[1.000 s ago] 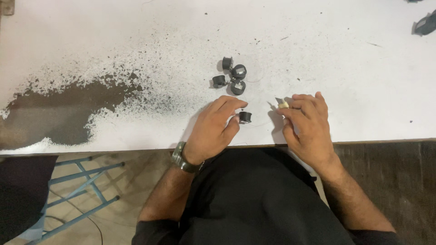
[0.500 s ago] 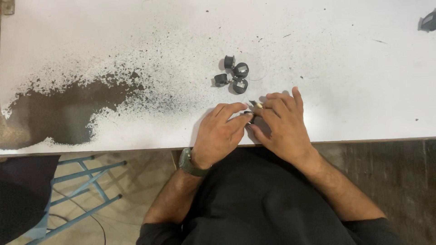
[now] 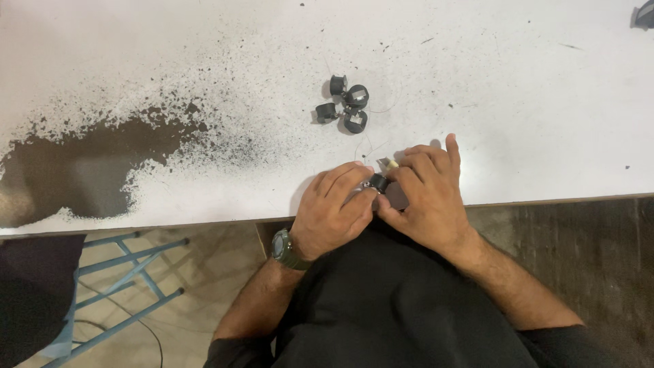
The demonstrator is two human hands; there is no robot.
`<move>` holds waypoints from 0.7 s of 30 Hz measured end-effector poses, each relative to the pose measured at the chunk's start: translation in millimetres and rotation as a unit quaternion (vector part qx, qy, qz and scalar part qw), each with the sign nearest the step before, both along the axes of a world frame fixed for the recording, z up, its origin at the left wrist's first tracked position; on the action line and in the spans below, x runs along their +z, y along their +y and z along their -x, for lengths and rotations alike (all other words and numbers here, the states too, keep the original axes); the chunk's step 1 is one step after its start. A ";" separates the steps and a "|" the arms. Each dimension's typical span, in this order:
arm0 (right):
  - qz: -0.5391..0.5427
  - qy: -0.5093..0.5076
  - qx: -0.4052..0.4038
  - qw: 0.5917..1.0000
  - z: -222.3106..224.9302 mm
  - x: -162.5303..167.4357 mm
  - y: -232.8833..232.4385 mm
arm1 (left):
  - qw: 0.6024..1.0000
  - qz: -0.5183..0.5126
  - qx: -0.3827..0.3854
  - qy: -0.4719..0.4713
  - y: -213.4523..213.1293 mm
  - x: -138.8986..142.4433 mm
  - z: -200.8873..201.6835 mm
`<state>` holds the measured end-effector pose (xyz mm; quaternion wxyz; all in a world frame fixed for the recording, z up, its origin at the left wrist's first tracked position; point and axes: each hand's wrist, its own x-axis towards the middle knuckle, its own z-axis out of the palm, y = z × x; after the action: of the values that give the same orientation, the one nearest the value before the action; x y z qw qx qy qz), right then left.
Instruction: The person sits at a white table and assembles small black plastic hub components, pressing caps and inserts onto each hub body by hand while using a small handheld tool to help seat the parts. Finished assemblies are set aside on the table as the person works through the pile of parts one at a time.
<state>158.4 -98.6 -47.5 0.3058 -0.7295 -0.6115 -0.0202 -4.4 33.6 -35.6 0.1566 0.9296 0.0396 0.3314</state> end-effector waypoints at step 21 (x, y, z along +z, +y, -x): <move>-0.014 0.013 -0.032 0.999 4.5 0.8 -14.8 | 0.987 0.122 0.023 0.099 5.3 18.3 25.1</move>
<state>153.9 -113.4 -46.7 0.3230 -0.7447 -0.5833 -0.0293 -29.5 38.9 -17.4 0.2561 0.9306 0.1164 0.2342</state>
